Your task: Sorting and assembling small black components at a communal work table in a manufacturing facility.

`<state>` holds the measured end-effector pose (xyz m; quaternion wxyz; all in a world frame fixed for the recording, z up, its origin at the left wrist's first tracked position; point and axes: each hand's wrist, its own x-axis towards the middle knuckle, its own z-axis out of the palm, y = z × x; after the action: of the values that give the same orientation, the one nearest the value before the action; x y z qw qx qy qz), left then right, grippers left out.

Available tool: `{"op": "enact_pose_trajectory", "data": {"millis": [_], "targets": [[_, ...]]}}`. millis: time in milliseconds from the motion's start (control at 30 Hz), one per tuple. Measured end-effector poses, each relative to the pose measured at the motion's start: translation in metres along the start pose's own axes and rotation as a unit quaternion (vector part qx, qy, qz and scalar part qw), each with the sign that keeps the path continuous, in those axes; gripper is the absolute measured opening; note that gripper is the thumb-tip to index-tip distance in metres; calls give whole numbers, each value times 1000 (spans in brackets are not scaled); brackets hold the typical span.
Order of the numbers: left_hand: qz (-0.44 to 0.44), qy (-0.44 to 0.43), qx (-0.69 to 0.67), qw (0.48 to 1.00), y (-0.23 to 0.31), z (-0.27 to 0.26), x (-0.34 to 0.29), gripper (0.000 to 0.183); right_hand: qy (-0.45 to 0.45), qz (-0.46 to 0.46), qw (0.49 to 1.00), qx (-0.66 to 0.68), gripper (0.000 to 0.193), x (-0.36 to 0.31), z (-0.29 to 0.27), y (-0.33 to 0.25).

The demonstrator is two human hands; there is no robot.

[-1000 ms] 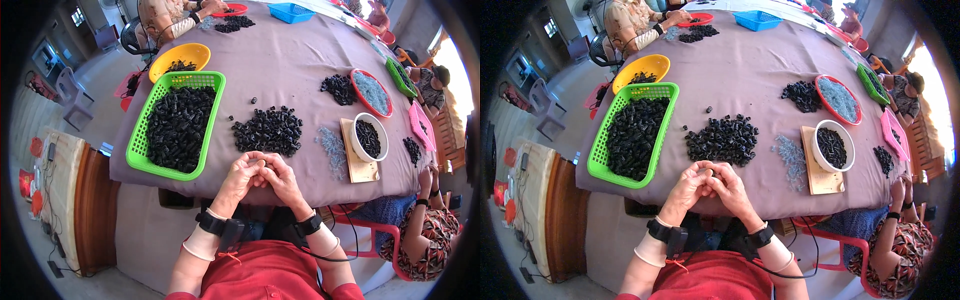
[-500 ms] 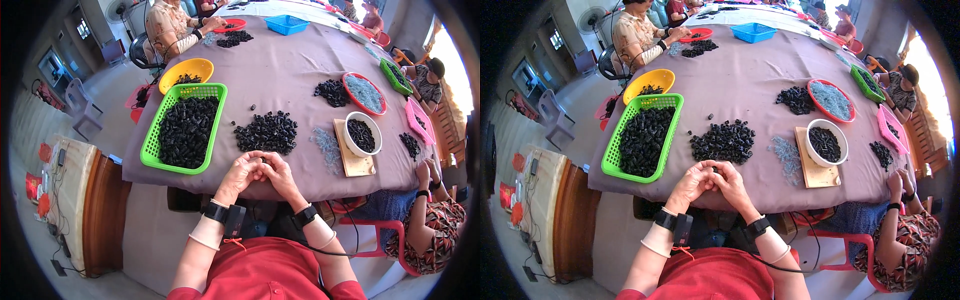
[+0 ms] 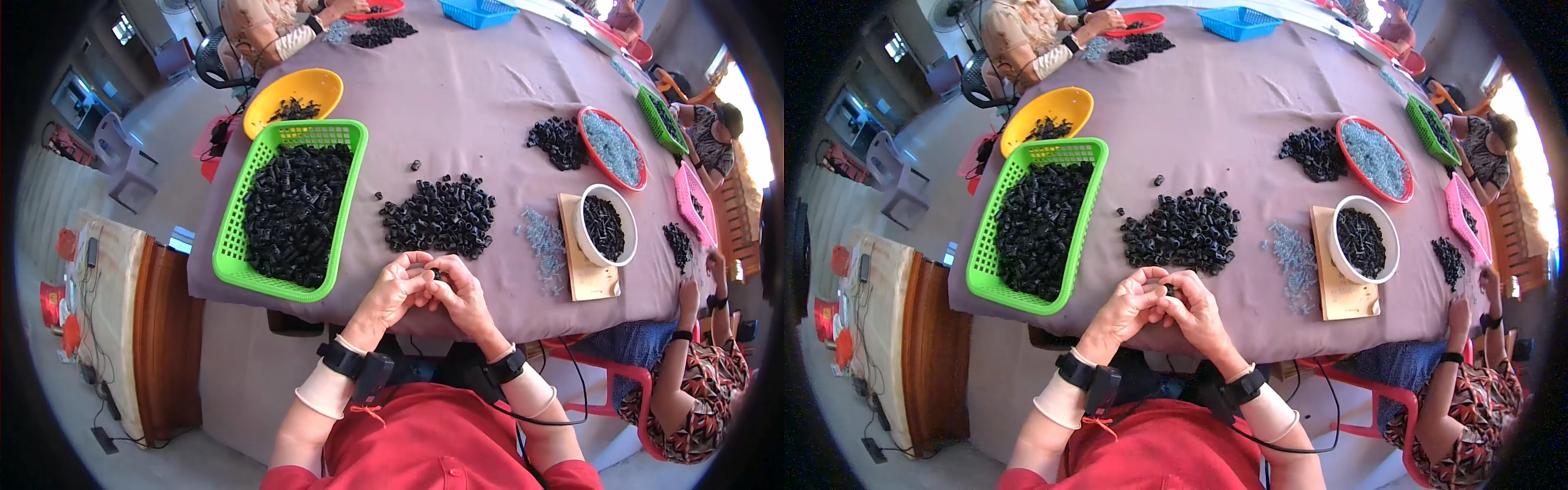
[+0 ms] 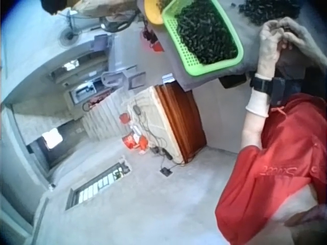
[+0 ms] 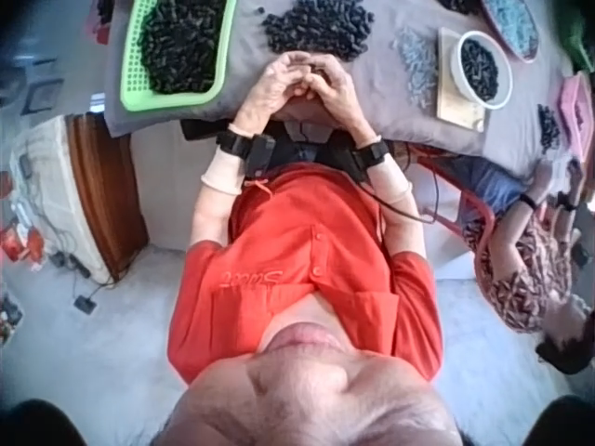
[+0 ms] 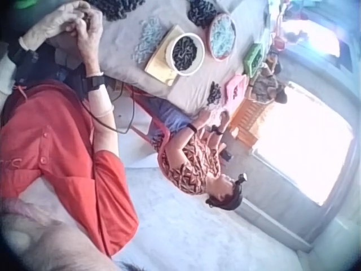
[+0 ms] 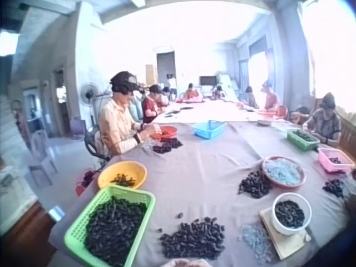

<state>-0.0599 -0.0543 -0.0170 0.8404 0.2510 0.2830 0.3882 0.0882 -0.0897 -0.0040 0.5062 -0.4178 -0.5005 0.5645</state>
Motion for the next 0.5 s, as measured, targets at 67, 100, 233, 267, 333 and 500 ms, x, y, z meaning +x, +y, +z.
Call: {"op": "enact_pose_trajectory", "data": {"millis": [67, 100, 233, 267, 333, 500], "targets": [[-16, 0, 1, 1000, 2, -1, 0, 34, 1, -28, 999, -19, 18, 1, 0, 0], [-21, -2, 1, 1000, 2, -1, 1, 34, -6, -26, 999, -30, 18, 2, -2, 0], [-30, 6, -4, 1000, 2, 2, 0, 33, 5, -14, 1000, -17, 18, 2, 0, 0], [-29, 12, -5, 999, 2, 2, 0, 33, 6, -11, 1000, -16, 18, 2, -1, 0], [-28, 13, -13, 999, 3, 4, 0, 33, 6, -13, 999, -31, 20, 3, -1, -1], [12, 25, -18, 999, -2, 7, -3, 30, 28, 25, 998, 44, 20, 2, 4, -3]]}}
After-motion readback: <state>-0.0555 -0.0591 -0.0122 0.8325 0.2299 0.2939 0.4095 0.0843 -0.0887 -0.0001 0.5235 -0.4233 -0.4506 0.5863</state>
